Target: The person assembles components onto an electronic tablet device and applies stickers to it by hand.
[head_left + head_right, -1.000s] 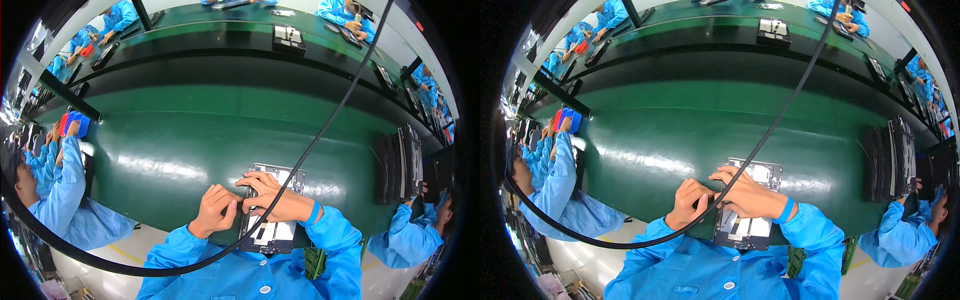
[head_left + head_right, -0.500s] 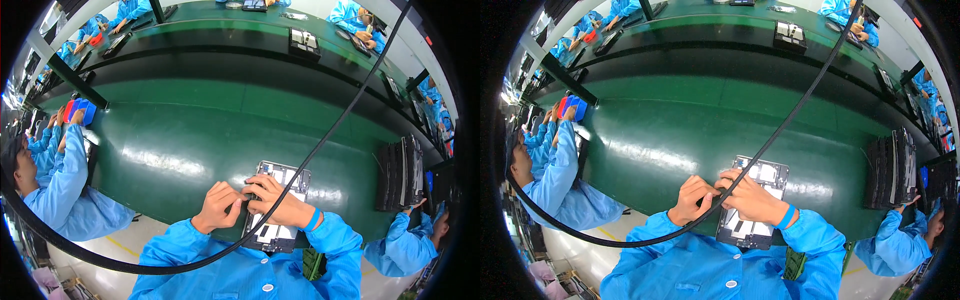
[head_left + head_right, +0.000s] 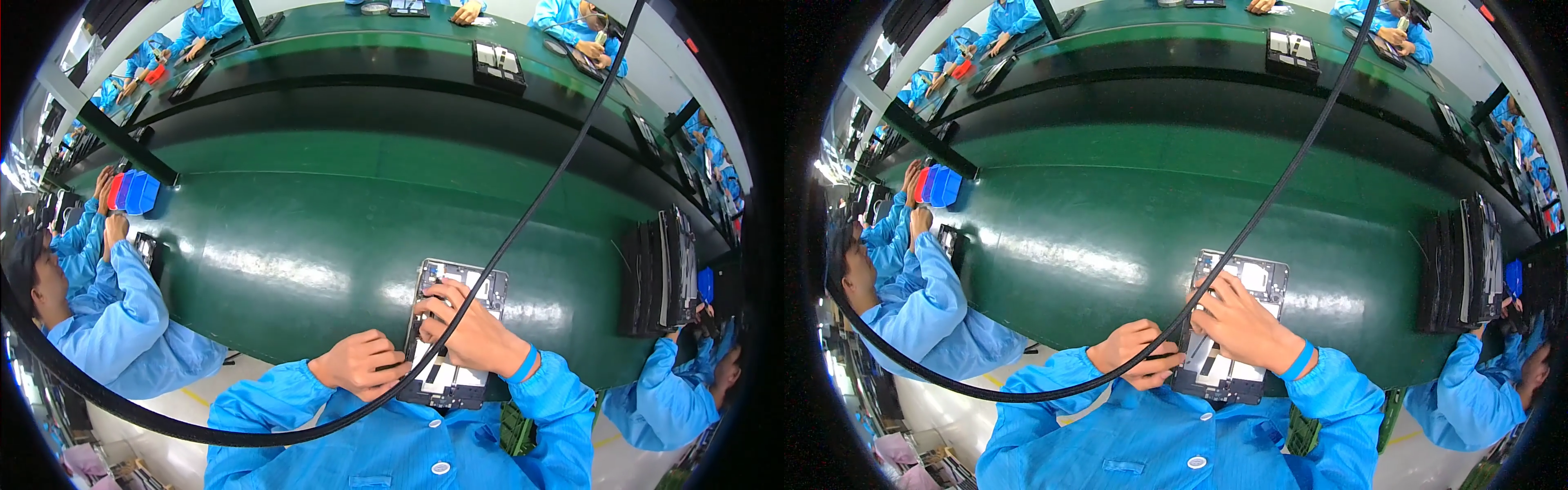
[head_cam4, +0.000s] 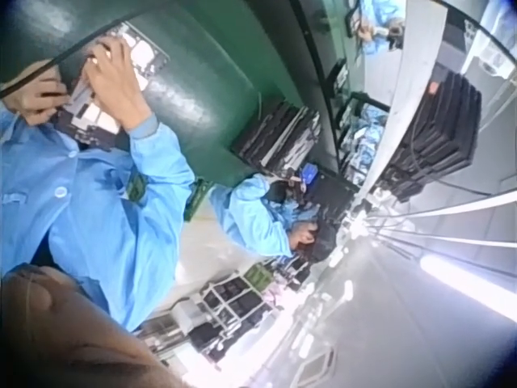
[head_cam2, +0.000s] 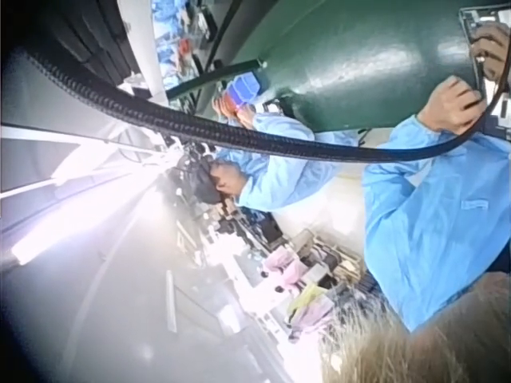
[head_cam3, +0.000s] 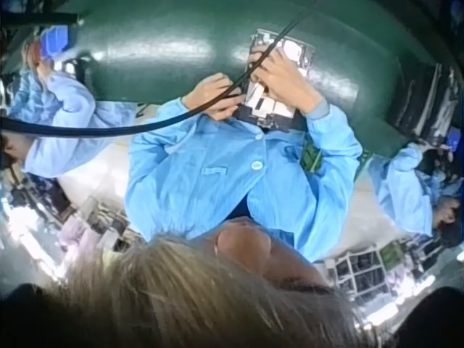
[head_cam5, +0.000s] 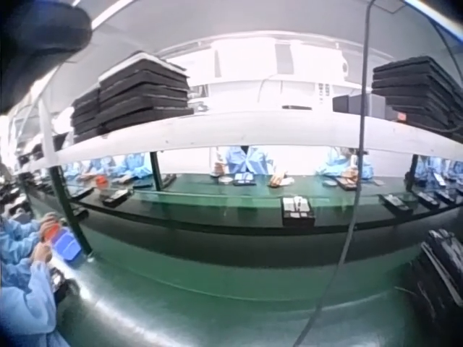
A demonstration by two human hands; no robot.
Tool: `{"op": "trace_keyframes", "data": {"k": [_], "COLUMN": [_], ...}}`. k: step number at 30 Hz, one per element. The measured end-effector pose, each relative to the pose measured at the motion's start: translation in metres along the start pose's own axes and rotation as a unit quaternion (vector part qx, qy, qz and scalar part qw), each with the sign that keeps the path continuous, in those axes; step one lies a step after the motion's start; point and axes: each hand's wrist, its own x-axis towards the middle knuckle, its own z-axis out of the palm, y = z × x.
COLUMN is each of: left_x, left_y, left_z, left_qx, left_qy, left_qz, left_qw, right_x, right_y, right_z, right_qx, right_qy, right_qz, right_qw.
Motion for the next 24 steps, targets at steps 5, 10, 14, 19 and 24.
{"op": "trace_keyframes", "data": {"k": [5, 10, 14, 19, 24], "left_x": [0.008, 0.011, 0.019, 0.018, 0.027], "left_y": [-0.006, -0.013, -0.019, -0.027, -0.040], "left_z": [-0.004, -0.001, 0.002, 0.004, 0.000], "left_qx": [-0.016, -0.016, -0.031, -0.010, 0.036], "left_qy": [-0.018, -0.027, -0.007, -0.011, -0.031], "left_qz": [0.057, 0.068, 0.085, 0.119, 0.151], "left_qw": [0.998, 0.997, 0.996, 0.993, 0.987], "right_x": [0.003, 0.007, 0.007, 0.009, 0.004], "right_y": [0.005, 0.008, 0.011, 0.011, 0.011], "right_z": [0.006, 0.008, 0.012, 0.010, 0.011], "right_qx": [-0.044, -0.051, -0.034, -0.032, -0.025], "right_qy": [0.070, 0.093, 0.104, 0.116, 0.125], "right_qz": [0.001, 0.000, 0.004, 0.002, -0.004], "right_qw": [0.997, 0.994, 0.994, 0.993, 0.992]}}
